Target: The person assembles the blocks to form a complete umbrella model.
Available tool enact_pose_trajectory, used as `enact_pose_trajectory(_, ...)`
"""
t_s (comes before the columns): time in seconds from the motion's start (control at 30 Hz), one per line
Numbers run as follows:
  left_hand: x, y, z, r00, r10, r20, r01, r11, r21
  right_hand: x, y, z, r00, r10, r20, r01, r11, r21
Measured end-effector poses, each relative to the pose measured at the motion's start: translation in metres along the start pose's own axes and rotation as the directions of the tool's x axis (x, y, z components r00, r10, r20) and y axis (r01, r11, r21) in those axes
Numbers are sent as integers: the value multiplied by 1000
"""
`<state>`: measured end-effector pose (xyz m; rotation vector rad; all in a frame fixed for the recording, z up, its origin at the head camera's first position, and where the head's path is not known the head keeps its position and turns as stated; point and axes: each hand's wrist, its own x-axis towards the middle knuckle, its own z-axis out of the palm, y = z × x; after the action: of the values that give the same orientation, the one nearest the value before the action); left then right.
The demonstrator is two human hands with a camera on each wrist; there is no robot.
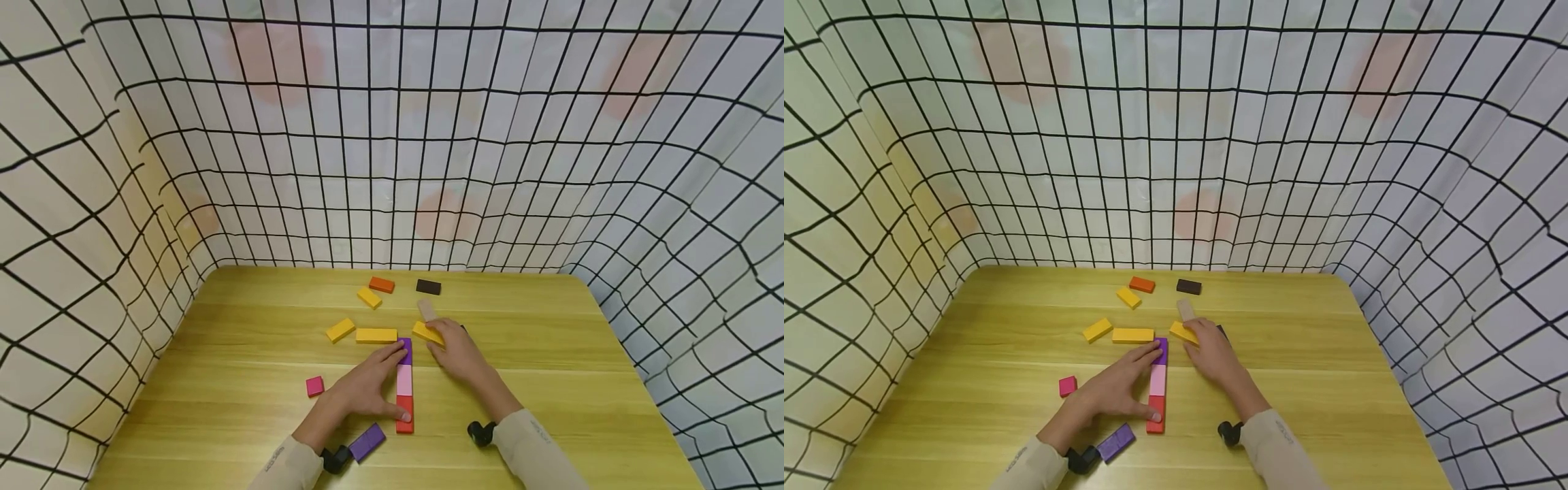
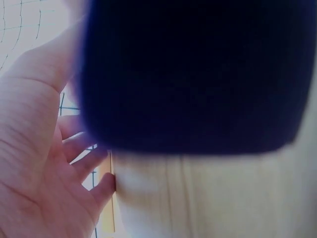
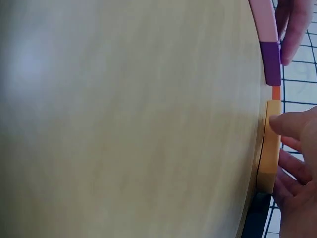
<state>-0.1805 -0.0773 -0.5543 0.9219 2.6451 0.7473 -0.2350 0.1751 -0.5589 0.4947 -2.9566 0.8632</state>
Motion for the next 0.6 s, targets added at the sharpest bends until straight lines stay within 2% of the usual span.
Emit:
enact_pose_trajectory(0.23, 0, 1, -1, 1000, -10, 4, 10, 1000, -6, 5, 3, -3, 1000, 1, 8, -1, 1000, 18)
enact_pose_trajectory(0.6, 0, 2, -2, 1000, -19, 9, 19, 1000, -5, 13, 1, -3, 998, -59, 10, 59, 998, 25)
